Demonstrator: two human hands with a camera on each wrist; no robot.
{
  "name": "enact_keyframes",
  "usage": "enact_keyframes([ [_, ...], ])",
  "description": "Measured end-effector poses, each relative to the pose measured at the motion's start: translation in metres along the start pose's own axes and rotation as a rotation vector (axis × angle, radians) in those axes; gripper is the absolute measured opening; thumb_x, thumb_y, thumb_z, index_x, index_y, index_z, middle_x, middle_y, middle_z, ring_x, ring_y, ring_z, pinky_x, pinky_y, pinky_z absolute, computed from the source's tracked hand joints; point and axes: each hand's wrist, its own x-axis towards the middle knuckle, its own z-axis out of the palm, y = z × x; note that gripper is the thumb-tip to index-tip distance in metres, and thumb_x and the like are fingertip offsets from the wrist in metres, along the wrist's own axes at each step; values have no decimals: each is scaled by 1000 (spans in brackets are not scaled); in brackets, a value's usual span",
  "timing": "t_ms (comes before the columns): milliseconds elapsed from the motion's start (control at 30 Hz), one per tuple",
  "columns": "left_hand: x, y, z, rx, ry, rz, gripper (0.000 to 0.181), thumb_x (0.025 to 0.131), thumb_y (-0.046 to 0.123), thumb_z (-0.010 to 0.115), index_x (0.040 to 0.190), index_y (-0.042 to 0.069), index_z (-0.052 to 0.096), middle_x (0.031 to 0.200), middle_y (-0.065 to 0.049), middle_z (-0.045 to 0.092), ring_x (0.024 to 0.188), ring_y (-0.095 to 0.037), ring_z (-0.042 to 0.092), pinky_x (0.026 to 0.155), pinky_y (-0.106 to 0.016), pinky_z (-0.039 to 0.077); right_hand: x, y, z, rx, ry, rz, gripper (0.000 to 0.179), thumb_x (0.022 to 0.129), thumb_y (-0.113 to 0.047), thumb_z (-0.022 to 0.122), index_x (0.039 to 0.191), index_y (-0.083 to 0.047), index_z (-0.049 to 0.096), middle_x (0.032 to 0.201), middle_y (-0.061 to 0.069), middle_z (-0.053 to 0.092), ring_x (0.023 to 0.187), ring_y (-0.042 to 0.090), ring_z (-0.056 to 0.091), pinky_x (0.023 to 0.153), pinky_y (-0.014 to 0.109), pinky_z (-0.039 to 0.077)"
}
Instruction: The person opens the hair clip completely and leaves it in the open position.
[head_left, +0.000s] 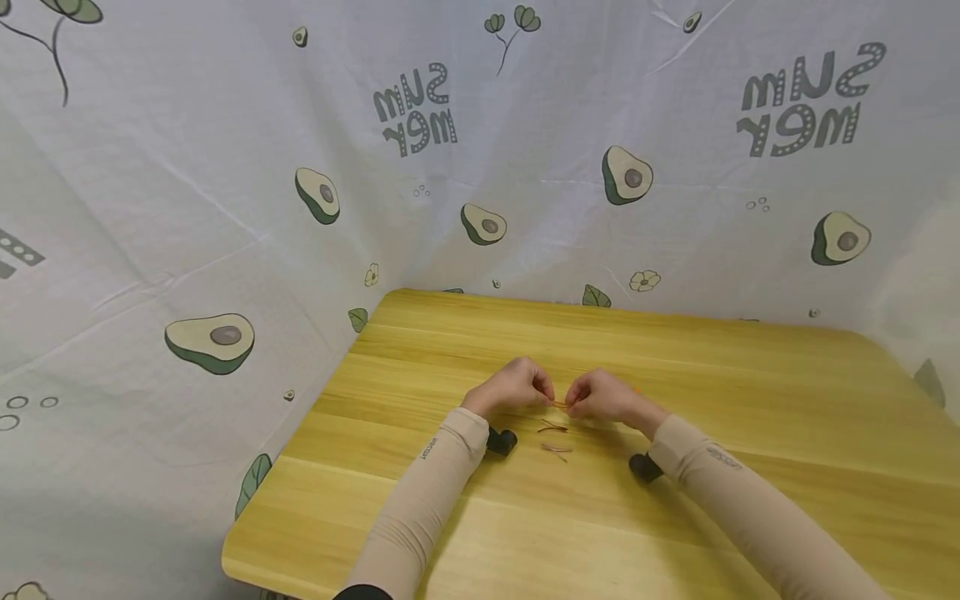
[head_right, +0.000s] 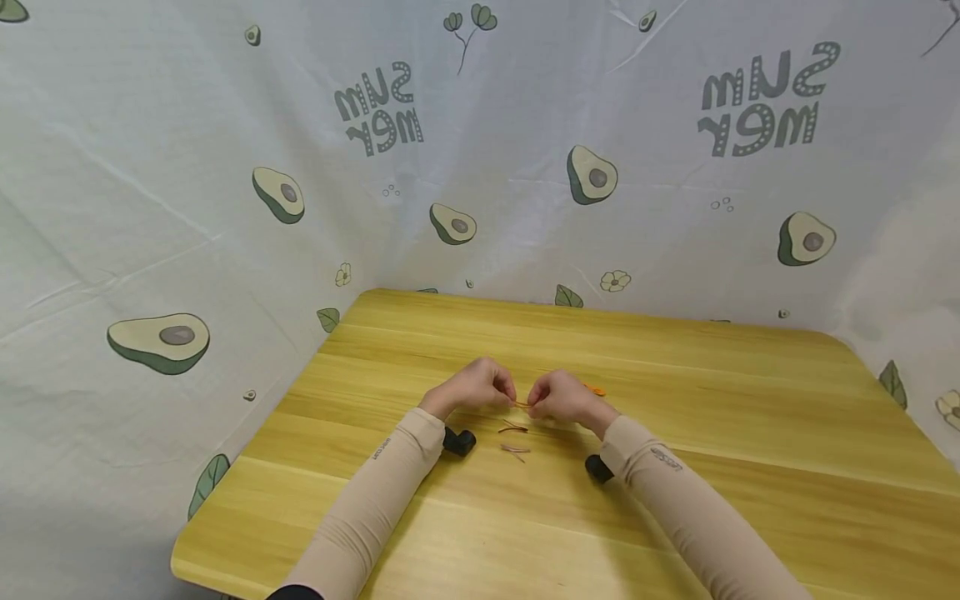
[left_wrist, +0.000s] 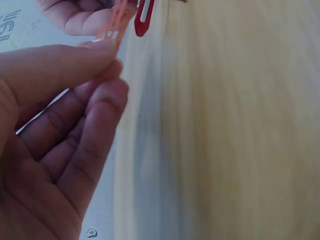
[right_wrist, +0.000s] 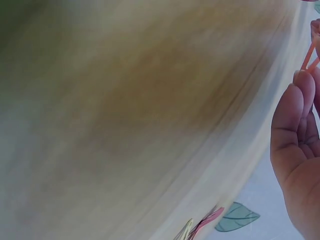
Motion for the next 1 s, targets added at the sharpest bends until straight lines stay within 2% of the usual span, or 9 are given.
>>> enact_keyframes([
  [200,1,0,2,26,-16,-5,6,77,14,68,72,17,67,69,8,63,63,-4,52,59,-18,45,1,0,2,-36,4,-5,12,73,-6,70,81,-3,63,74,4,61,65,13,51,59,26,43],
  [533,-1,1,6,62,-36,-29,11,76,11,68,68,18,65,67,7,62,60,-6,51,54,-19,45,3,0,5,-83,-35,-16,11,72,-8,71,79,-4,63,72,3,61,62,13,50,58,27,44],
  [1000,-2,8,5,91,-52,-57,11,74,7,68,69,16,65,68,5,62,61,-7,52,55,-19,45,5,-1,6,-100,-19,15,11,73,-8,70,81,-4,63,74,3,61,65,13,51,60,26,44],
])
